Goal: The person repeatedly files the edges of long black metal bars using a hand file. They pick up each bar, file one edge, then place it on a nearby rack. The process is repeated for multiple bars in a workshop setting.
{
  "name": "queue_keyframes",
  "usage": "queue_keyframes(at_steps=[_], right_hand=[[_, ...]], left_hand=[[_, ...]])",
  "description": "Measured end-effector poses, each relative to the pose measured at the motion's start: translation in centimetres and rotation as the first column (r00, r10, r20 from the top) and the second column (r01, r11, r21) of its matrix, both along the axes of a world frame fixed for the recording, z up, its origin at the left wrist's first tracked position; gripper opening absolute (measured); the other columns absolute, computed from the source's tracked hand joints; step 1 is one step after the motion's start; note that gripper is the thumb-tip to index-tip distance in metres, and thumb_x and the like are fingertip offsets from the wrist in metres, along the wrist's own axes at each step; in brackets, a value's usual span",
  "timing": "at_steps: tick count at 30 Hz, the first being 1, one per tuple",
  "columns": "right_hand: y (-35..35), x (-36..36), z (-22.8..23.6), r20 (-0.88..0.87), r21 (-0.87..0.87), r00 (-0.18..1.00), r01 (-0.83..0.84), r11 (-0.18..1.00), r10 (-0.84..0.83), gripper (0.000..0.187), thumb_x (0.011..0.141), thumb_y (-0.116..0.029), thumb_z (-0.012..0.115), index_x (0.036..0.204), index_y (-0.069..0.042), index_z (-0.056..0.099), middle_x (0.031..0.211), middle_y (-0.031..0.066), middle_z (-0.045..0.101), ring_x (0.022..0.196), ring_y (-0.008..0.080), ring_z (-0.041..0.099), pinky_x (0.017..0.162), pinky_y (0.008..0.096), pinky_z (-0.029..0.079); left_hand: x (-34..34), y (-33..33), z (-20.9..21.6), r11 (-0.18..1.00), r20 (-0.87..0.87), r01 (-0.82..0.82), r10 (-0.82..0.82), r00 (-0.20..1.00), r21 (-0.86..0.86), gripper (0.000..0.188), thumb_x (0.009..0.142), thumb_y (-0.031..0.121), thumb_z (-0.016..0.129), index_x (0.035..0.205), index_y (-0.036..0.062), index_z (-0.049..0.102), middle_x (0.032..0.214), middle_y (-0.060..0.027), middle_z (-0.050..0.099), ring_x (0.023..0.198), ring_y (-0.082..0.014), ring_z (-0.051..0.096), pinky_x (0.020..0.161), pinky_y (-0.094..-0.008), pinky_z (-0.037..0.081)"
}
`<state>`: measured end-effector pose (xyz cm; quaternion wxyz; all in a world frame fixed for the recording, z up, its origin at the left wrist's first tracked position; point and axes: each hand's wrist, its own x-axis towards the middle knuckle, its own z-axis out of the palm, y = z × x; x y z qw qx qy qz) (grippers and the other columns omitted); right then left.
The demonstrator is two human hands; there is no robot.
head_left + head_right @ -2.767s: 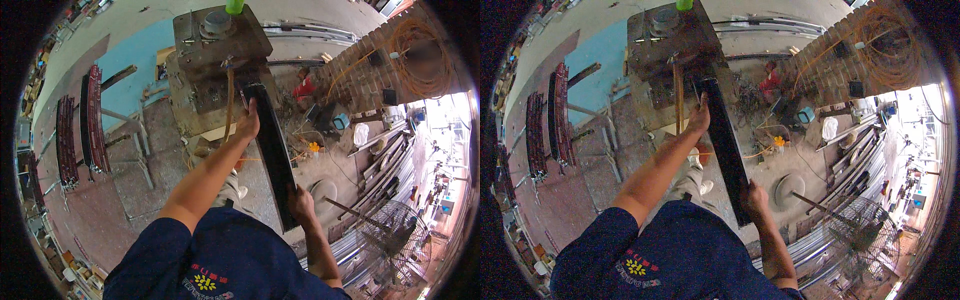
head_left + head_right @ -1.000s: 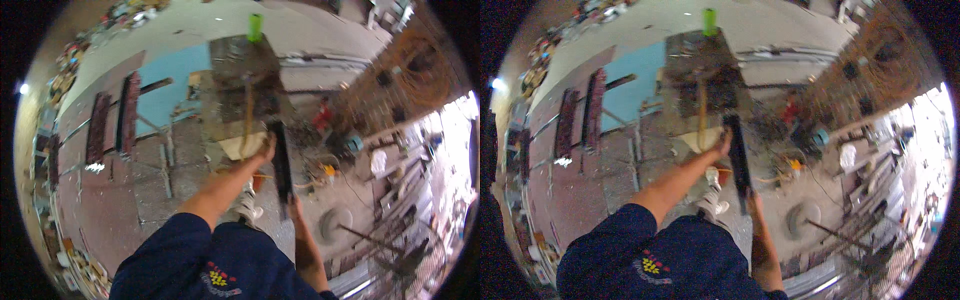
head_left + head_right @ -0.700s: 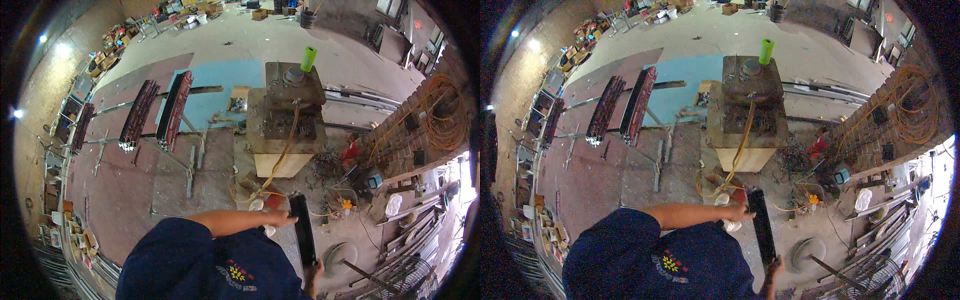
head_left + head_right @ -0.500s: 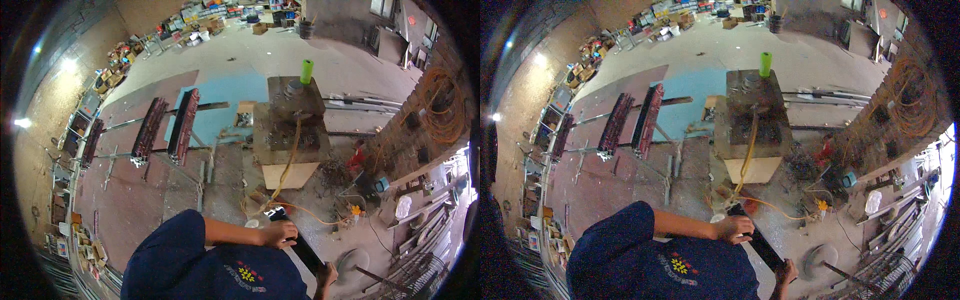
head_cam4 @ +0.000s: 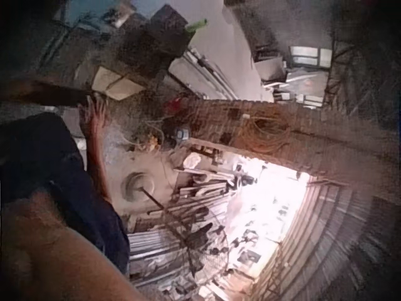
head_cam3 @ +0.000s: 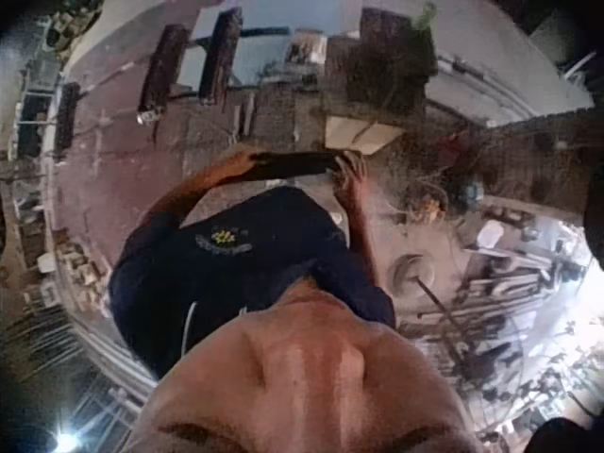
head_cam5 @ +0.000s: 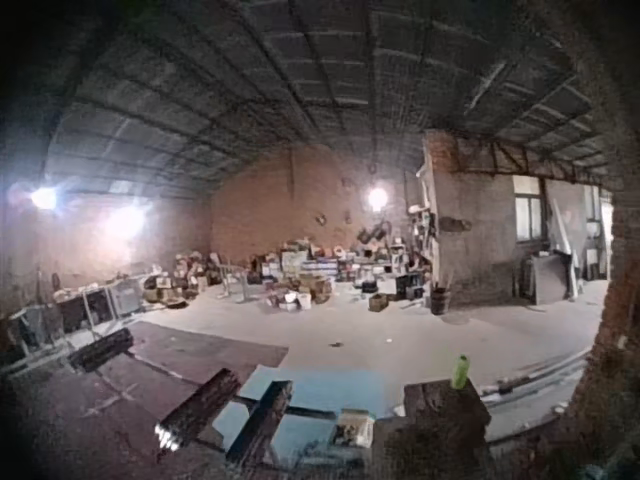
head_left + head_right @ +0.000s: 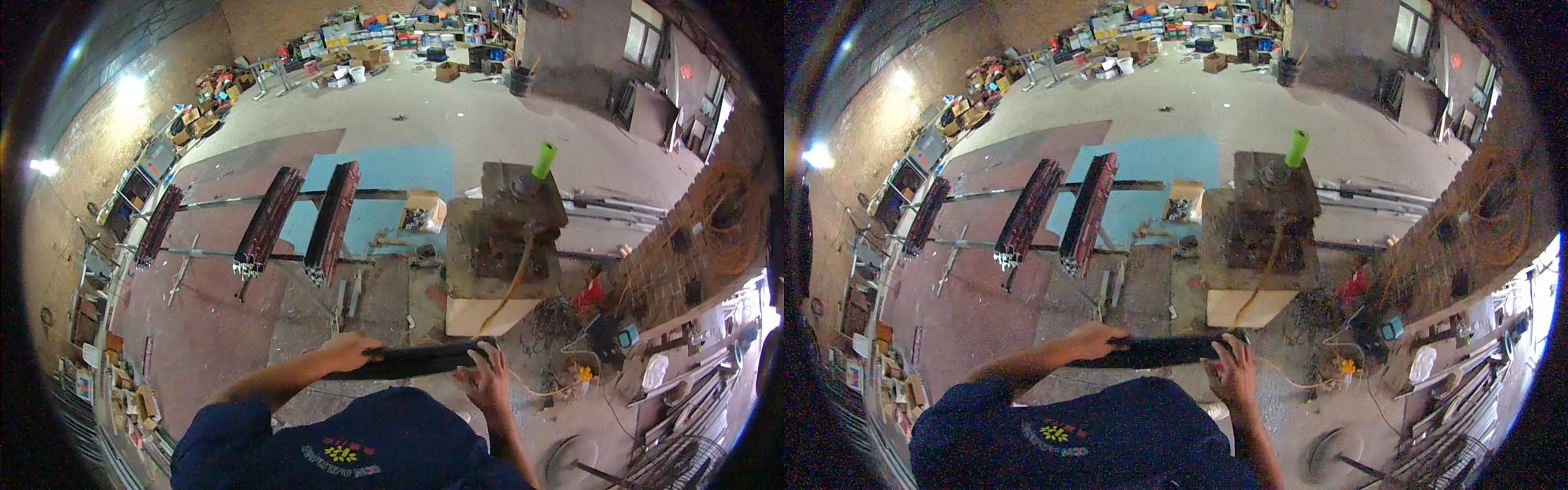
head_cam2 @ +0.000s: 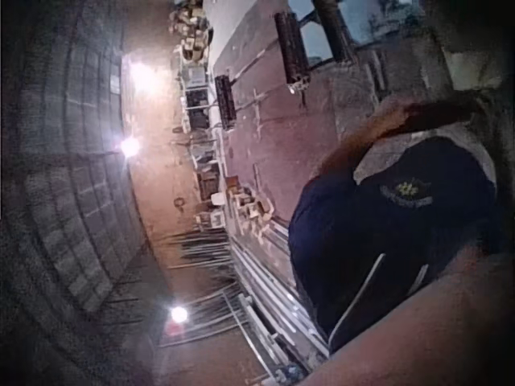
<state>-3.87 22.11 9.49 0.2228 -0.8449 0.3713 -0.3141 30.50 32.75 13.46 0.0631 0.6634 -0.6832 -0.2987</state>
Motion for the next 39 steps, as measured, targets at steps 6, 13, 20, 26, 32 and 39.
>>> queue_keyframes(at_steps=[6, 13, 20, 26, 32, 39], right_hand=[[-0.7, 6.5, -1.9, 0.037, 0.082, 0.994, 0.1, 0.992, -0.103, 0.023, 0.08, -0.007, 0.066, 0.102, -0.002, 0.064, 0.117, 0.0193, 0.058, 0.11, 0.0404, 0.053, 0.092, 0.045, 0.046], [2.6, 14.0, -3.1, -0.124, 0.217, 0.988, 0.113, 0.97, -0.088, 0.017, 0.086, -0.012, 0.063, 0.1, -0.002, 0.065, 0.115, 0.0201, 0.059, 0.106, 0.0383, 0.058, 0.089, 0.0431, 0.049], [5.8, 15.8, -6.1, -0.092, 0.275, 0.948, 0.318, 0.907, -0.305, 0.018, 0.085, -0.012, 0.067, 0.1, -0.002, 0.065, 0.112, 0.0189, 0.06, 0.103, 0.036, 0.06, 0.087, 0.0415, 0.05], [8.1, 12.5, -7.7, -0.308, 0.365, 0.865, 0.492, 0.79, -0.396, 0.021, 0.088, -0.018, 0.065, 0.102, -0.002, 0.065, 0.106, 0.0197, 0.061, 0.092, 0.0339, 0.065, 0.081, 0.0421, 0.052], [9.5, 12.7, -10.0, -0.364, 0.49, 0.842, 0.537, 0.686, -0.399, 0.025, 0.09, -0.023, 0.064, 0.104, -0.002, 0.067, 0.101, 0.0208, 0.064, 0.09, 0.0331, 0.066, 0.08, 0.0408, 0.052], [9.8, 13.7, -11.0, -0.385, 0.586, 0.864, 0.5, 0.637, -0.324, 0.031, 0.092, -0.028, 0.062, 0.108, -0.001, 0.067, 0.109, 0.0211, 0.064, 0.091, 0.0332, 0.067, 0.079, 0.0417, 0.053]], left_hand=[[13.8, 0.3, 0.7, 0.858, -0.113, -0.473, 0.459, 0.881, -0.199, 0.038, 0.088, 0.03, 0.067, 0.12, 0.0096, 0.063, 0.1, -0.0254, 0.065, 0.096, -0.0423, 0.063, 0.079, -0.0457, 0.051], [28.1, -11.8, -7.6, 0.594, -0.407, -0.771, 0.661, 0.63, -0.229, 0.028, 0.092, 0.02, 0.059, 0.114, 0.0032, 0.062, 0.108, -0.0234, 0.065, 0.104, -0.042, 0.06, 0.083, -0.0475, 0.047], [34.4, -21.2, -11.1, 0.46, -0.373, -0.863, 0.778, 0.506, -0.21, 0.042, 0.094, 0.022, 0.059, 0.134, 0.008, 0.055, 0.119, -0.0196, 0.064, 0.104, -0.0411, 0.061, 0.087, -0.0484, 0.049], [33.0, -22.0, -8.9, 0.471, -0.369, -0.88, 0.808, 0.459, -0.062, 0.047, 0.098, 0.016, 0.052, 0.144, 0.0159, 0.044, 0.122, -0.0187, 0.063, 0.104, -0.0387, 0.063, 0.08, -0.0501, 0.052], [34.4, -21.7, -11.6, 0.455, -0.363, -0.888, 0.819, 0.445, -0.06, 0.048, 0.098, 0.021, 0.051, 0.145, 0.0173, 0.042, 0.129, -0.0173, 0.059, 0.111, -0.0393, 0.059, 0.09, -0.0505, 0.048], [34.1, -21.3, -10.8, 0.46, -0.294, -0.888, 0.848, 0.442, -0.006, 0.049, 0.098, 0.027, 0.049, 0.146, 0.0196, 0.041, 0.131, -0.0169, 0.058, 0.113, -0.0406, 0.058, 0.093, -0.0501, 0.047]])
